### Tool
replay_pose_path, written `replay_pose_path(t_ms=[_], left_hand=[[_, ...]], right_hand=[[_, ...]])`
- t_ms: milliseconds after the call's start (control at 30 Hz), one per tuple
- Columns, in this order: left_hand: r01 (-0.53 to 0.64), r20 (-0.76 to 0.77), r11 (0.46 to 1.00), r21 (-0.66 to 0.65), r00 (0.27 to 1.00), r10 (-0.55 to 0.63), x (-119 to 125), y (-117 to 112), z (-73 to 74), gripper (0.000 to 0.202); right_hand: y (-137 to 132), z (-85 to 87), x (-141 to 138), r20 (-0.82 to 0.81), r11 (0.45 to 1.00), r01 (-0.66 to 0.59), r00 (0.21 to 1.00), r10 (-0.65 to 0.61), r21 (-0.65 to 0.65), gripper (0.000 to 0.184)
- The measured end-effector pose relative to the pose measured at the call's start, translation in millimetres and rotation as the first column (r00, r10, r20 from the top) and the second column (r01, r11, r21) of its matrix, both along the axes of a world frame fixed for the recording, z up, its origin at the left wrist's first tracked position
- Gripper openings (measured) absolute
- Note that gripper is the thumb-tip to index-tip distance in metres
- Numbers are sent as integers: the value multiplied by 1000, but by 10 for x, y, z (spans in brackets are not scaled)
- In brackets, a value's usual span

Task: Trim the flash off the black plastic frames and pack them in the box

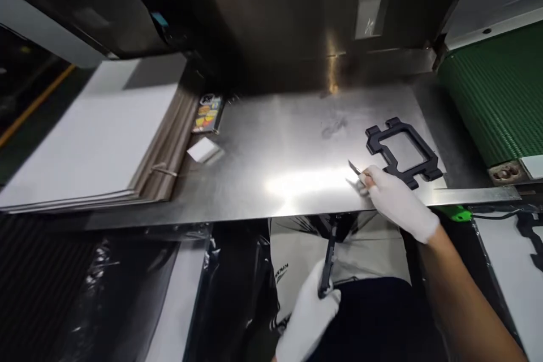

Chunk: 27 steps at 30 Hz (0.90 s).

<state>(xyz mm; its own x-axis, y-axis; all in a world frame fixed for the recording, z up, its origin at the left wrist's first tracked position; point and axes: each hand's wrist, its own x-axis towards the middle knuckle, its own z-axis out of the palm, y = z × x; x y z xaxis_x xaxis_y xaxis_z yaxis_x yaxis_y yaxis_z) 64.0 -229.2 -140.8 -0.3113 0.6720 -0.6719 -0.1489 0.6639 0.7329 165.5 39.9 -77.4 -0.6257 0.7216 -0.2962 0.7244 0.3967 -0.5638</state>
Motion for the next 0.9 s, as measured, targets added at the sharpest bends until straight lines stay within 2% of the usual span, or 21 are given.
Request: replay_pose_path(t_ms=[67,133,167,200,267,367,433,500,667,767,900], left_hand=[[42,18,999,28,999,-43,6,123,10,55],[72,44,992,101,996,-77,17,218,10,55],[83,56,988,132,994,-91,28,250,1,55],[94,67,984,154,992,-106,44,271,-15,55],[110,83,980,167,989,-125,86,291,-60,53],[128,79,981,149,987,-140,155,297,-125,47],[129,61,980,152,988,-140,191,300,-153,42],[125,47,978,164,990,-134,214,297,-170,35],[118,2,987,112,993,-119,261,265,-184,21],[106,-10,992,63,994,-105,302,250,-201,15],[81,-5,996,38,997,-81,346,240,-239,16]], right_hand=[[-208,90,374,-99,969,-60,994,37,-239,34],[-548,81,657,-165,886,-137,984,70,-444,39],[-743,26,750,-184,853,-157,980,73,-497,41],[-936,-59,809,-190,841,-153,980,61,-520,43],[-1274,-285,842,-161,849,-113,986,33,-516,46],[-1578,-599,786,-69,864,-49,997,17,-500,44],[-1658,-716,751,-35,858,-24,999,7,-512,43],[-1679,-760,739,-27,841,-6,1000,-10,-540,44],[-1677,-752,768,-67,819,-18,997,-25,-574,50],[-1709,-747,780,-40,811,43,996,-82,-584,53],[-1773,-741,782,-9,815,91,993,-118,-572,55]])
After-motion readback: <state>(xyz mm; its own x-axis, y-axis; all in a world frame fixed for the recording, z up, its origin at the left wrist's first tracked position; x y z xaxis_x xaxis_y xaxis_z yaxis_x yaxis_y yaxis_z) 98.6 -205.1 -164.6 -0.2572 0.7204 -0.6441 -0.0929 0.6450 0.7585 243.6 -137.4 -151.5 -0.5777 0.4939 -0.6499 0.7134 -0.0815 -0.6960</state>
